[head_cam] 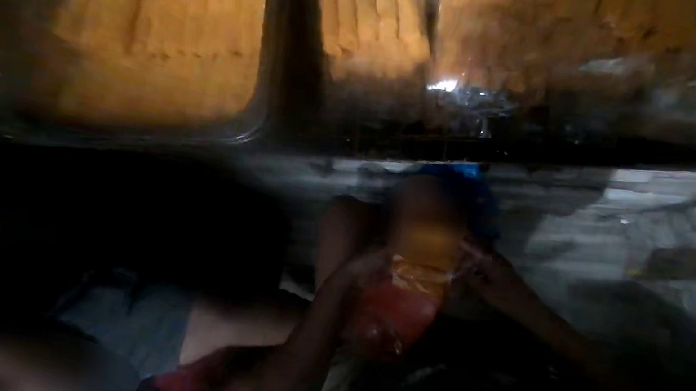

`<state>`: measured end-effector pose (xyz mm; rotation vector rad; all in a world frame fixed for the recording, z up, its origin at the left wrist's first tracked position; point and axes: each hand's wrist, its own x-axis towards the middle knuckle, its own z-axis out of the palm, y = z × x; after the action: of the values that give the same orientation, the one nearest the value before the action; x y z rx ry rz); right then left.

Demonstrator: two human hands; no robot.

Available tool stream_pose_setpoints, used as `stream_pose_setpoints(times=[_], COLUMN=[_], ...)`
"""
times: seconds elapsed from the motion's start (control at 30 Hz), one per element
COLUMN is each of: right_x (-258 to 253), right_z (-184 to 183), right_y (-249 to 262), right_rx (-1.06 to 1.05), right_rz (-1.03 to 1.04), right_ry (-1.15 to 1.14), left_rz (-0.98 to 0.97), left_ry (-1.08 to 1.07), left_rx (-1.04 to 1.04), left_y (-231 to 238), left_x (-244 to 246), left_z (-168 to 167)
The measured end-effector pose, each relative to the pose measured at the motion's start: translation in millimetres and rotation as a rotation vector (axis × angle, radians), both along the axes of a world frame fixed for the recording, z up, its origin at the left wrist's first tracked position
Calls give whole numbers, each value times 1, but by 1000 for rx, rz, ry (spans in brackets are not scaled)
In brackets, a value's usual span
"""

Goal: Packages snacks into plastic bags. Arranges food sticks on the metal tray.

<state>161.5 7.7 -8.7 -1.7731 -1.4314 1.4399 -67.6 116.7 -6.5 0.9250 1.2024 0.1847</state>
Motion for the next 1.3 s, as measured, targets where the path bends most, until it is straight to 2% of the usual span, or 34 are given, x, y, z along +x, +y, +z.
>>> stream_pose_setpoints(times=[0.2,0.4,0.47,0.57,0.8,0.97,1.1,1.17,1.2,1.27,1.3], right_x=[5,29,40,42,46,32,24,37,38,40,49], right_z=[3,21,13,24,10,5,57,50,54,51,35], right_y=[9,-21,-30,-26,-36,-31,-33,-37,-38,-39,-42], right_rx=[-1,-17,-54,-131,-50,-103,-138,-43,-71,-133,-112], right_rz=[66,42,107,153,54,95,108,200,179,91,68], right_ry=[36,230,214,102,259,19,-112,-86,-83,-90,-85], left_rz=[-29,-38,-69,-67,-28,-4,-11,0,35,-22,-38], left_ry=[29,31,63,76,-17,-21,-69,-7,36,-17,-37], left_rx=[60,158,192,172,172,136,149,175,165,180,164], left_y=[-1,-5,-3,-3,-5,-6,-7,-8,-10,-8,-6], left_x=[1,-5,-6,-3,-5,-4,-7,-2,2,-5,-7], left_z=[2,-10,-9,-3,-13,-16,-20,-9,-1,-14,-19])
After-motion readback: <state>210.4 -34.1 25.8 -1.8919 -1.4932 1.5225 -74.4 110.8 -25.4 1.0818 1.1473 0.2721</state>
